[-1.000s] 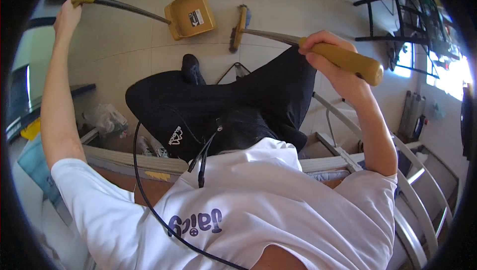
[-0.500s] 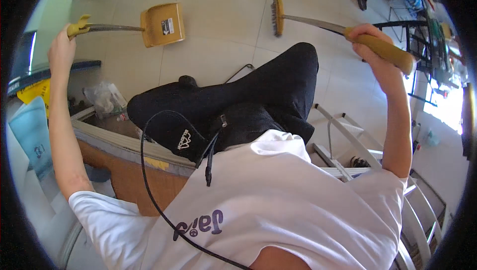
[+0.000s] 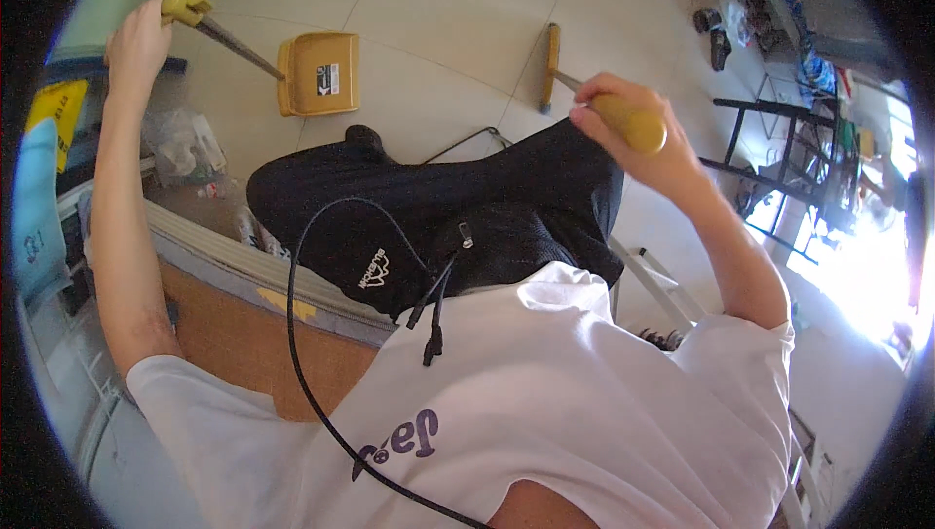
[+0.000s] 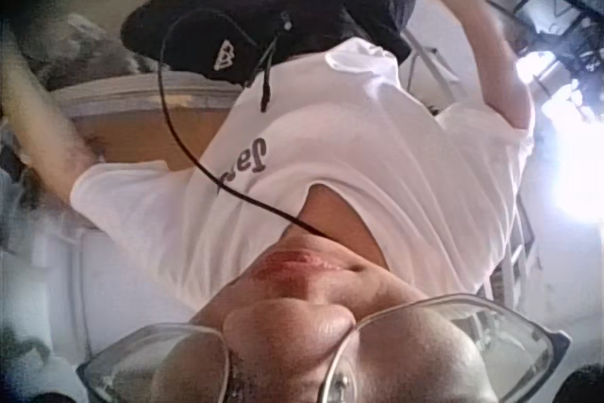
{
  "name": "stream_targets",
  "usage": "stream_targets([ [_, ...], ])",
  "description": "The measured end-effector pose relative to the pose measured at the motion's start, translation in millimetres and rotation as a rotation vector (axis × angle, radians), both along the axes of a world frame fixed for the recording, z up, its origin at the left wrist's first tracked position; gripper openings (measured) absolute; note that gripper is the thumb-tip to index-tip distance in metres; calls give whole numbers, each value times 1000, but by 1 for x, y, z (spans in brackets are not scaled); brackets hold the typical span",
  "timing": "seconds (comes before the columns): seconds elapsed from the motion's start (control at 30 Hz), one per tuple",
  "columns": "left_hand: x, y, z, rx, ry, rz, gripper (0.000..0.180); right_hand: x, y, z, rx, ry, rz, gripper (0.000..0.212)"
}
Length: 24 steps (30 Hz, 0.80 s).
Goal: The person sits on the floor and sweeps debris into a dustpan using a broom. They repeatedly sweep small areas and transfer the collected dirt into the dustpan.
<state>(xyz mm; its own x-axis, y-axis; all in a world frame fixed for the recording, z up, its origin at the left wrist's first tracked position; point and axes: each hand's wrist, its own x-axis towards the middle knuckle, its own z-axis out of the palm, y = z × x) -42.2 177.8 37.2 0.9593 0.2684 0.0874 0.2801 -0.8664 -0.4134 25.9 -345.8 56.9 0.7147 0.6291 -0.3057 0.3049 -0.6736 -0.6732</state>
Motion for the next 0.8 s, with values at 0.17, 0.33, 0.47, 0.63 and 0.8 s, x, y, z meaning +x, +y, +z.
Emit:
stream_targets([
  [0.17,24,0,-12,-24,-17,1,42,-19,18,3,57,77,24,18],
  [0.33,41,32,-42,-71,-151,-90,45,-25,45,21,92,147,29,19],
  [0.47,39,-67,13,-180,-192,70,29,-35,58,27,153,151,58,19],
  [0.63,43,-58,0,-101,-184,17,31,-49,71,22,284,178,65,18],
  [0.8,55,-42,-10,-40,-127,-13,33,-61,88,10,422,189,89,21],
])
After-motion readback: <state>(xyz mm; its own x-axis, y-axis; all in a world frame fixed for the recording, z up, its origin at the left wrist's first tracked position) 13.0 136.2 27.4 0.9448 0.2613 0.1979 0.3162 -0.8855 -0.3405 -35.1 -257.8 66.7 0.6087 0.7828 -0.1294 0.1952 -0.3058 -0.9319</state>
